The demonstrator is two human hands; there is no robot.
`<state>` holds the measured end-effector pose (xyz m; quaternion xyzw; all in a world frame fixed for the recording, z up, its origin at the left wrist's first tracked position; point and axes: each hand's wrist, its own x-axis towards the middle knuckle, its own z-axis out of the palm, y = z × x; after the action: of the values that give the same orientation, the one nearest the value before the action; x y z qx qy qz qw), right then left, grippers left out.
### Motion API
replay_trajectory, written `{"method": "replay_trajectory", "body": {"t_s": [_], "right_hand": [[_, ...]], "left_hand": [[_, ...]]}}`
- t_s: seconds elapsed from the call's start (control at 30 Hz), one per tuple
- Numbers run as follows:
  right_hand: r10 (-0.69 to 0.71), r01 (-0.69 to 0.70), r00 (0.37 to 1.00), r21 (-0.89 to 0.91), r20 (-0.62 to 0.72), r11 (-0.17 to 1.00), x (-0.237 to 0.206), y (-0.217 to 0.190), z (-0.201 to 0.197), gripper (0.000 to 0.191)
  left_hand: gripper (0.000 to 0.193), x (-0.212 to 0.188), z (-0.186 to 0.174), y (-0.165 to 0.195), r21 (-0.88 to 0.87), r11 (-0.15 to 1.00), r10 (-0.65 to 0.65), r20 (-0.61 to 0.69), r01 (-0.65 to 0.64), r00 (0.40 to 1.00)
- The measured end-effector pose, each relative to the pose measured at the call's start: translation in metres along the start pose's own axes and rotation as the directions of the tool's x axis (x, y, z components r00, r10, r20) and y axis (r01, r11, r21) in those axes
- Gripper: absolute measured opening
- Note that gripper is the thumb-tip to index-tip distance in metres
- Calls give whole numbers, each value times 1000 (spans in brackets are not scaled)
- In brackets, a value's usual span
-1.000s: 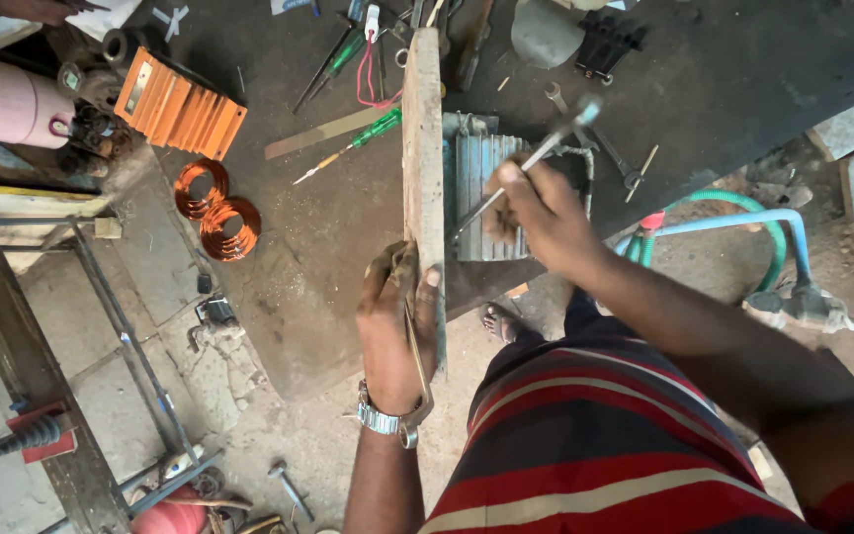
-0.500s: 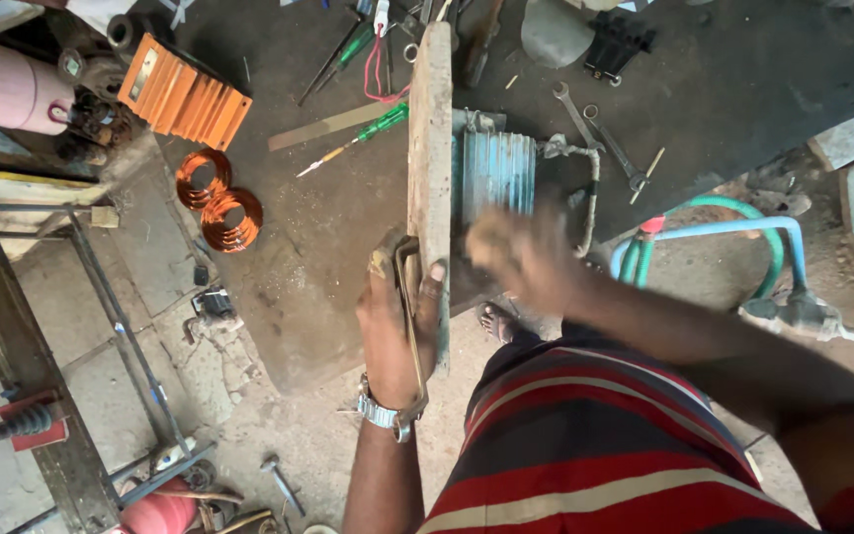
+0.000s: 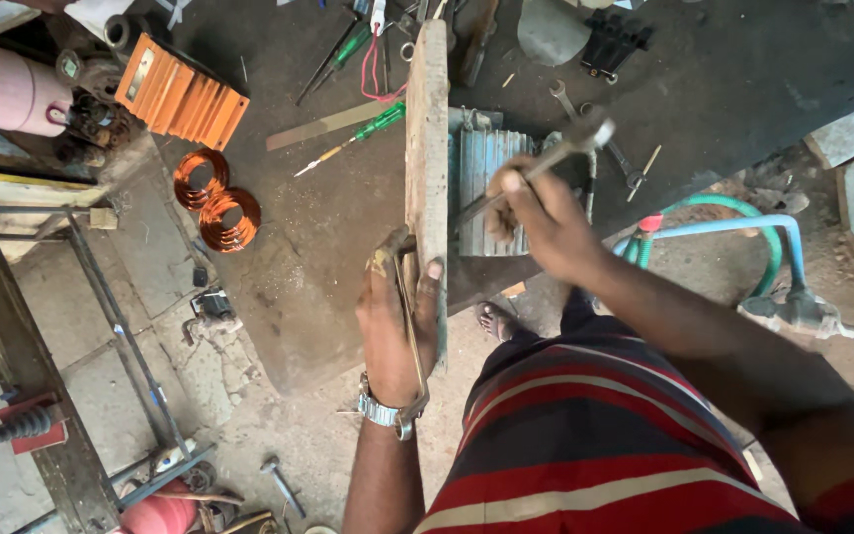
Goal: The person uses a wrench to tighten bolts on a motor component placed on a wooden board. They repeatedly adjust the component and use the wrench to secure it. The workspace is cluttered with tools and materials.
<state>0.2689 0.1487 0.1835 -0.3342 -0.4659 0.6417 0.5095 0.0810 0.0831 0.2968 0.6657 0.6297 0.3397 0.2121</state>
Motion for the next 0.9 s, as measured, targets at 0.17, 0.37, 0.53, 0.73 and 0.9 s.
{"method": "replay_trajectory", "body": {"t_s": [0.17,0.37,0.53,0.73,0.9], "right_hand": [[157,-163,984,72,82,984,29,-8,-4,30],[-51,53,999,-358,15,932,-7,29,4,23],[-315,168,826,330,468,929,-63,87,21,26],[-371,489,872,-546,319,680,-84,38,2,23],[-222,211,974,-194,-36,958,-26,0,9,25]], "left_hand": [[43,-1,0,1,-37,996,-77,9,77,997],[45,-1,0,2,-18,1000,-12,2,12,1000],[46,2,0,2,-48,994,-99,37,101,994],[46,0,0,-1,-49,999,-8,-10,8,1000],[42,-3,0,-4,-18,1000,14,-15,-15,1000]]}}
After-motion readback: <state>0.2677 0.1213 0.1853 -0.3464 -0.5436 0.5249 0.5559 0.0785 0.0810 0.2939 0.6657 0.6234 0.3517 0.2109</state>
